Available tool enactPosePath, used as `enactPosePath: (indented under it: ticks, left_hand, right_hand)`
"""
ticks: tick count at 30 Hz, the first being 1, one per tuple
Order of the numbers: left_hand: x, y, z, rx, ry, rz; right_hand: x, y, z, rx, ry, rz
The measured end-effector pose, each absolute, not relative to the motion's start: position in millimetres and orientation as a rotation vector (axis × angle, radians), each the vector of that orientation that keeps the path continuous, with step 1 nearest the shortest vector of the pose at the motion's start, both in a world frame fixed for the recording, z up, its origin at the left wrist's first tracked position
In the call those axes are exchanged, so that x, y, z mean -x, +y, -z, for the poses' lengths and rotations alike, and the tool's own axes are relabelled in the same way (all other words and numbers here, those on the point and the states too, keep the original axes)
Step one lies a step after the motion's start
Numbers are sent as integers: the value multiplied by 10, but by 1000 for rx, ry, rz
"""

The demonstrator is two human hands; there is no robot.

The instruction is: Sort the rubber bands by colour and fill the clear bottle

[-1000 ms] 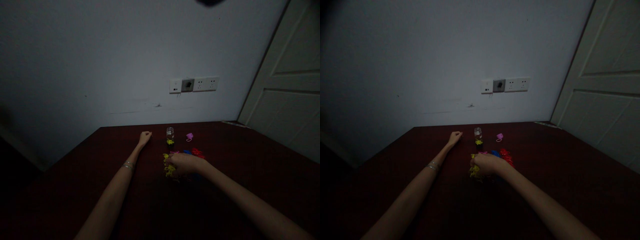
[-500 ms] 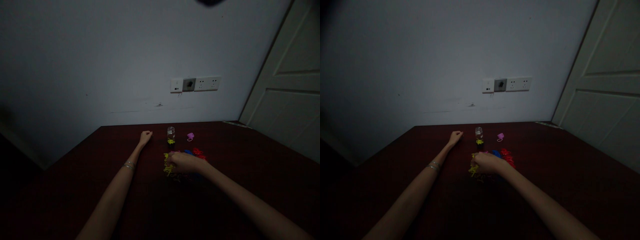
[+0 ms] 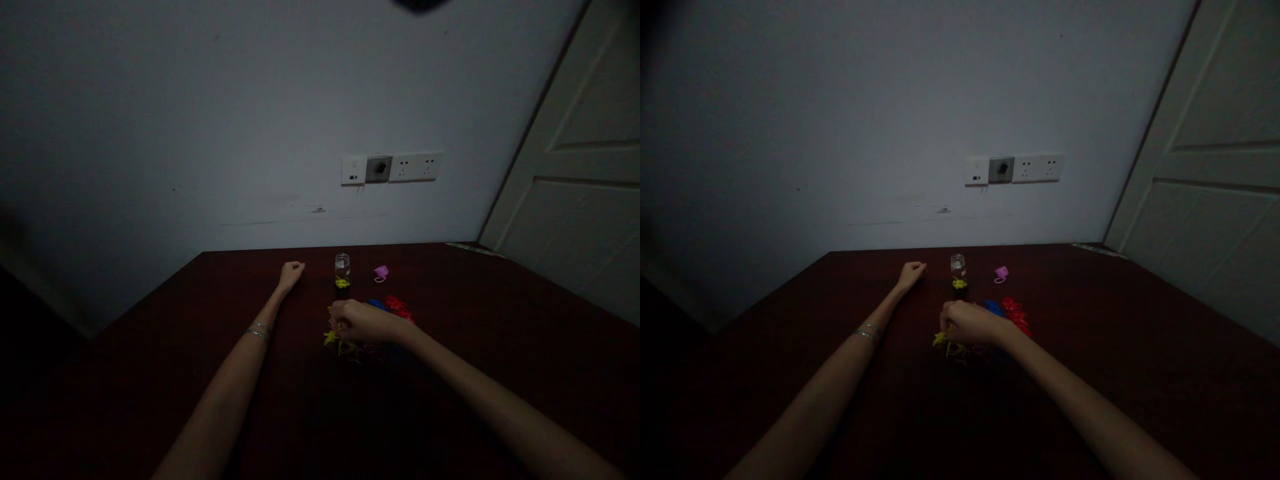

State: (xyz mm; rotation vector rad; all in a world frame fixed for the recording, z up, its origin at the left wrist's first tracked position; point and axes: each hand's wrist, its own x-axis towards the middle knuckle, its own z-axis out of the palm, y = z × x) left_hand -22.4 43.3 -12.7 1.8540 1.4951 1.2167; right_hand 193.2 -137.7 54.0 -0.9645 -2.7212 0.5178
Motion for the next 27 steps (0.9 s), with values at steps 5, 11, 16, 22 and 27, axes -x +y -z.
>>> enactPosePath:
  ticks: [5, 11, 16, 22, 27]
  left_hand:
    - [242, 446, 146, -1862, 1479, -1222]
    - [245, 443, 148, -1844, 1488, -1215]
    - [235, 426, 137, -1826, 1481, -1230]
    - [237, 451, 161, -1833, 1467, -1226]
    - [241, 470, 170, -1845, 1496, -1228]
  right_hand:
    - [-1953, -1338, -536, 911, -2604, -631]
    - [-1953, -1359, -623, 947, -2547, -853]
    - [-1972, -1330, -719, 972, -2493, -960]
    - [-2093, -1146, -970, 1012, -2409, -833]
    - [-2276, -845, -1307, 1098, -2345, -754]
